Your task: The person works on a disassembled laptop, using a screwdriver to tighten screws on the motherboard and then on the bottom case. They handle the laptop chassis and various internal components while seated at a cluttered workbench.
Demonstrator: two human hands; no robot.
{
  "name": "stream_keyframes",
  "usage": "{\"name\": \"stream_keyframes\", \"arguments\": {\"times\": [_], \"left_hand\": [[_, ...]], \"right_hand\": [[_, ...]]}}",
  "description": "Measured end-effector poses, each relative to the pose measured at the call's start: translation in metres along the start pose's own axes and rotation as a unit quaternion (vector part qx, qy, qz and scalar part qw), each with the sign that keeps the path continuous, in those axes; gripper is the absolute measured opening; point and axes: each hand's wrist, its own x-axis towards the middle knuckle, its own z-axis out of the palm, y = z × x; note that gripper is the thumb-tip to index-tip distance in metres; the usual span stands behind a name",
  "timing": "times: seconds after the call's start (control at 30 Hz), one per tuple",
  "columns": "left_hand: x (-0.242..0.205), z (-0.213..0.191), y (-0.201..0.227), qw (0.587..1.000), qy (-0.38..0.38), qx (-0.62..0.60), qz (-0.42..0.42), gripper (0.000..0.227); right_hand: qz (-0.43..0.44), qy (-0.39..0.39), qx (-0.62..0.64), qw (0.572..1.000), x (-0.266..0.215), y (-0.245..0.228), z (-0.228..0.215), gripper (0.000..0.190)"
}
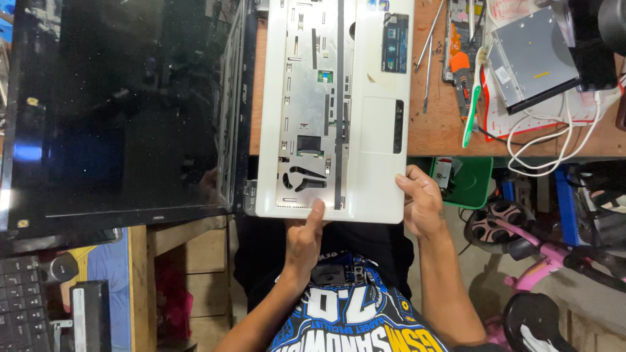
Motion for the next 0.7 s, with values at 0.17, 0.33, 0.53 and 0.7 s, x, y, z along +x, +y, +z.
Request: {"name": "stream_keyframes", "arguments": {"times": [0.17, 0.33, 0.53, 0.7], "left_hand": [[0.005, -0.014, 0.000, 0.922, 0.020, -0.332, 0.197, 0.039], [0.010, -0.026, 0.008, 0.890, 0.062, -0.377, 0.248, 0.041], [-0.001, -0.033, 0.022, 0.931, 0.044, -0.323, 0.165, 0.045], [-0.050, -0.057, 0.056, 0.990, 0.018, 0.137, -0.029, 0.052]], "right_hand": [[-0.038, 0.069, -0.335, 0.939, -0.004, -0.039, 0.027, 0.027], [-0.218, 0.154, -0.552, 0.790, -0.004, -0.091, 0.076, 0.032], [-0.386, -0.073, -0.620, 0.679, 0.056, -0.115, 0.130, 0.037], [-0.376, -0.219, -0.643, 0.630, 0.097, -0.099, 0.169, 0.042]]}}
